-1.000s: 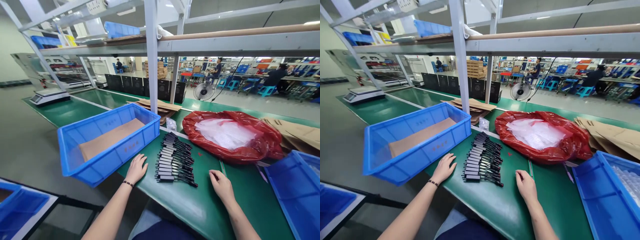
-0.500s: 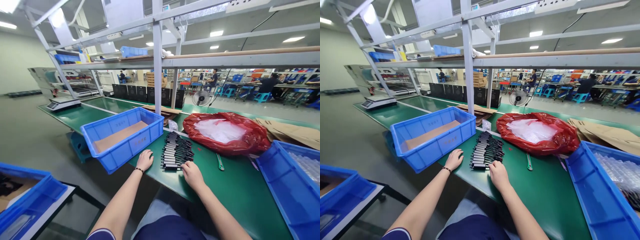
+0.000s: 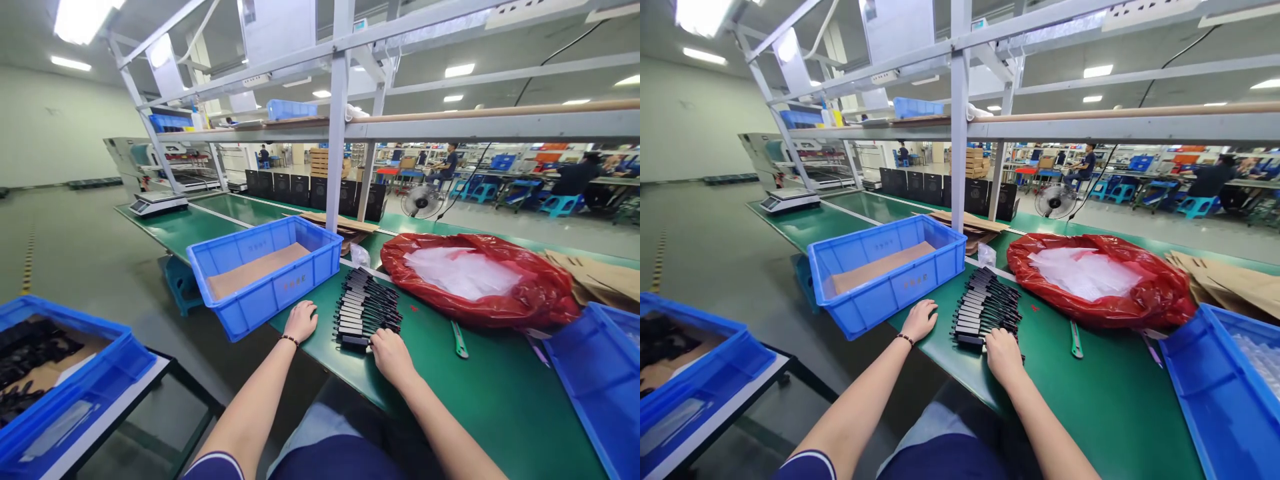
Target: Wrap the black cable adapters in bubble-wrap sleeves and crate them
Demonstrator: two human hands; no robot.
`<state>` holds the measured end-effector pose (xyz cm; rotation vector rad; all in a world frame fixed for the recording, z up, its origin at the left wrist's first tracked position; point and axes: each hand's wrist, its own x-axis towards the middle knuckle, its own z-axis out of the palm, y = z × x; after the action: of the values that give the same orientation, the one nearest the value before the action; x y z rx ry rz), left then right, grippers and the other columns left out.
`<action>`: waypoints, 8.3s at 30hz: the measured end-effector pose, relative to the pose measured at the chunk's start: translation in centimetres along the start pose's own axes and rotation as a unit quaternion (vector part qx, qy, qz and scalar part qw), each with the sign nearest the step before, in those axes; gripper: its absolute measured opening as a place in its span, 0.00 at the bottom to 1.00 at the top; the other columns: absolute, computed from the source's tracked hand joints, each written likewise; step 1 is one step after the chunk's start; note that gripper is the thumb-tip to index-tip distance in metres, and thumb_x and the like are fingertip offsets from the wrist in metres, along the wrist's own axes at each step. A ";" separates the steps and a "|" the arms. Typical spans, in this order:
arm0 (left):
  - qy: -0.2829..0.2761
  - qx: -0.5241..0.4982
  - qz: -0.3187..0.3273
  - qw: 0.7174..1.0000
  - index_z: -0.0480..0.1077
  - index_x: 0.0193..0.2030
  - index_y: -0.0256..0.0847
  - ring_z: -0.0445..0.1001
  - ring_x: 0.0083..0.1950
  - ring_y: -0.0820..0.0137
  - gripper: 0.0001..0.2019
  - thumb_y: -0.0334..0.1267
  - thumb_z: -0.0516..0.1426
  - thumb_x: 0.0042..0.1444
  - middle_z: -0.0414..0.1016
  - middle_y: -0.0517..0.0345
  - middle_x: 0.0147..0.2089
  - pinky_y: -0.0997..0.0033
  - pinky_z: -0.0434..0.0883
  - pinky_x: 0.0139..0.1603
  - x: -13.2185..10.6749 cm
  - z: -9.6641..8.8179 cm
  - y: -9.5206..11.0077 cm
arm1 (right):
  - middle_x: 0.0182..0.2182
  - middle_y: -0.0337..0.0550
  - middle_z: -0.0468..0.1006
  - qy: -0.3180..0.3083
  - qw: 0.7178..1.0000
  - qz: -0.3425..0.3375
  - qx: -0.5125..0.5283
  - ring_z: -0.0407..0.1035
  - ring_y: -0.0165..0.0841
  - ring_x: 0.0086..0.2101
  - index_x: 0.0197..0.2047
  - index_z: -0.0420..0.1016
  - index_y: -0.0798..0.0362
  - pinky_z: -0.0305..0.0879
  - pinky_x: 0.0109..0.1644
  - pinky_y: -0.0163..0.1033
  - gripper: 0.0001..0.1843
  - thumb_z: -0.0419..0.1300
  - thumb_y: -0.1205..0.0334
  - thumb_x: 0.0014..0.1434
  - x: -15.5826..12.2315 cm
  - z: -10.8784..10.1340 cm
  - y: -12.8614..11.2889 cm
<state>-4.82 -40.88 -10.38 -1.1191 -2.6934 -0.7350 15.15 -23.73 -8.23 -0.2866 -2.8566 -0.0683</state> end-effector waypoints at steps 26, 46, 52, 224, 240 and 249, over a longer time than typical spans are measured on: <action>-0.303 -0.584 -0.060 0.751 0.68 0.26 0.36 0.69 0.22 0.76 0.15 0.46 0.62 0.39 0.71 0.59 0.22 0.78 0.65 0.22 1.1 -1.0 21.8 | 0.14 0.33 0.64 0.108 0.636 0.308 0.700 0.57 0.25 0.18 0.21 0.65 0.54 0.55 0.24 0.33 0.21 0.64 0.44 0.41 -5.3 -5.0 3.2; -0.352 -0.736 -0.143 0.561 0.63 0.47 0.42 0.71 0.25 0.73 0.22 0.54 0.54 0.49 0.74 0.57 0.34 0.72 0.68 0.29 5.1 5.0 24.5 | 0.17 0.33 0.64 0.017 0.802 0.306 0.513 0.56 0.27 0.21 0.18 0.63 0.52 0.51 0.26 0.33 0.10 0.57 0.60 0.48 -4.4 -3.6 8.7; -0.371 -0.782 -0.241 0.438 0.65 0.45 0.34 0.67 0.23 0.74 0.17 0.47 0.49 0.57 0.71 0.55 0.27 0.78 0.58 0.17 5.1 6.1 23.9 | 0.22 0.37 0.68 0.048 0.902 0.314 0.292 0.62 0.30 0.26 0.23 0.67 0.53 0.56 0.31 0.34 0.14 0.47 0.60 0.56 -2.0 -4.3 14.8; -0.519 -0.720 -0.079 0.454 0.65 0.49 0.36 0.75 0.34 0.66 0.28 0.38 0.65 0.40 0.75 0.50 0.37 0.70 0.67 0.36 3.2 7.0 23.9 | 0.10 0.28 0.53 -0.001 0.702 0.273 0.658 0.44 0.20 0.12 0.18 0.62 0.55 0.38 0.16 0.29 0.23 0.56 0.45 0.50 -4.6 -5.5 15.3; -0.495 -0.660 -0.147 0.546 0.73 0.31 0.34 0.67 0.28 0.73 0.16 0.38 0.67 0.34 0.74 0.57 0.28 0.75 0.62 0.31 1.9 7.9 24.4 | 0.15 0.33 0.57 0.121 0.714 0.276 0.632 0.49 0.23 0.18 0.16 0.59 0.53 0.48 0.21 0.31 0.25 0.58 0.41 0.47 -3.5 -3.7 14.3; -0.418 -0.703 -0.190 0.544 0.73 0.37 0.34 0.73 0.39 0.58 0.18 0.40 0.65 0.38 0.77 0.51 0.33 0.65 0.67 0.40 3.0 7.9 24.2 | 0.19 0.33 0.61 0.111 0.829 0.285 0.468 0.54 0.26 0.23 0.21 0.59 0.52 0.51 0.26 0.31 0.13 0.53 0.55 0.52 -2.2 -4.5 11.9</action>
<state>10.40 -20.50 -6.97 -1.0766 -2.4520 -3.6686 20.76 -12.80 -4.26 -0.7988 -2.1104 1.2625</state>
